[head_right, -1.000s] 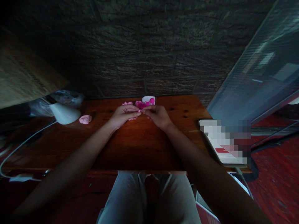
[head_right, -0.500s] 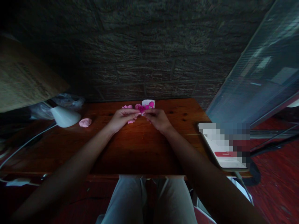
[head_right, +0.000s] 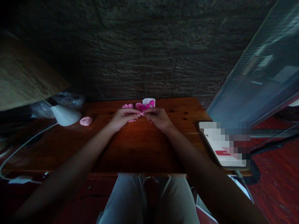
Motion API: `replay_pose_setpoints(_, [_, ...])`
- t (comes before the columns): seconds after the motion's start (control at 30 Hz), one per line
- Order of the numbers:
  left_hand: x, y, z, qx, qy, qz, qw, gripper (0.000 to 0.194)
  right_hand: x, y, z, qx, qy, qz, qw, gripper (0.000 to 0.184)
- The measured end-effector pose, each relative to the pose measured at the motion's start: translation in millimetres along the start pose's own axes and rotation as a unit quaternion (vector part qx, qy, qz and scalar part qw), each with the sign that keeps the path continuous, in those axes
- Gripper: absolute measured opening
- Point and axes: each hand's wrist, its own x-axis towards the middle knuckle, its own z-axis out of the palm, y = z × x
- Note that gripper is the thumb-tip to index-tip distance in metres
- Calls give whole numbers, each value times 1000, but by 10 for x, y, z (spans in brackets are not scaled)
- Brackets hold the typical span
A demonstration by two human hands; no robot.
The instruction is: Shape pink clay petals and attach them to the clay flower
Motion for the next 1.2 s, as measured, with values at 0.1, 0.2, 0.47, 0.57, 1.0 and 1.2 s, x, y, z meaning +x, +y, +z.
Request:
replay_pose_setpoints(0.1, [0, 2, -4, -2, 0, 0, 1000, 22, -1, -10, 5, -2, 1, 0, 1000, 37])
replay_pose_setpoints(0.2, [-3, 5, -4, 4, -3, 7, 1000, 22, 4, -10, 9, -3, 5, -1, 1000, 37])
replay_pose_setpoints(0.47, [-9, 22, 2, 32, -1, 13, 999, 20, 1, -8, 6, 4, -3, 3, 1000, 35])
replay_pose_setpoints(0.57, [-11, 27, 5, 24, 2, 11, 1000, 19, -10, -25, 11, 7, -5, 5, 1000, 33])
replay_pose_setpoints(1.0, [-17, 44, 15, 4, -17, 0, 1000, 25, -24, -43, 14, 12, -42, -20, 999, 28])
replay_pose_setpoints(1.2, [-9, 20, -12, 7, -18, -10, 1000, 26, -22, -54, 19, 27, -16, 18, 999, 35])
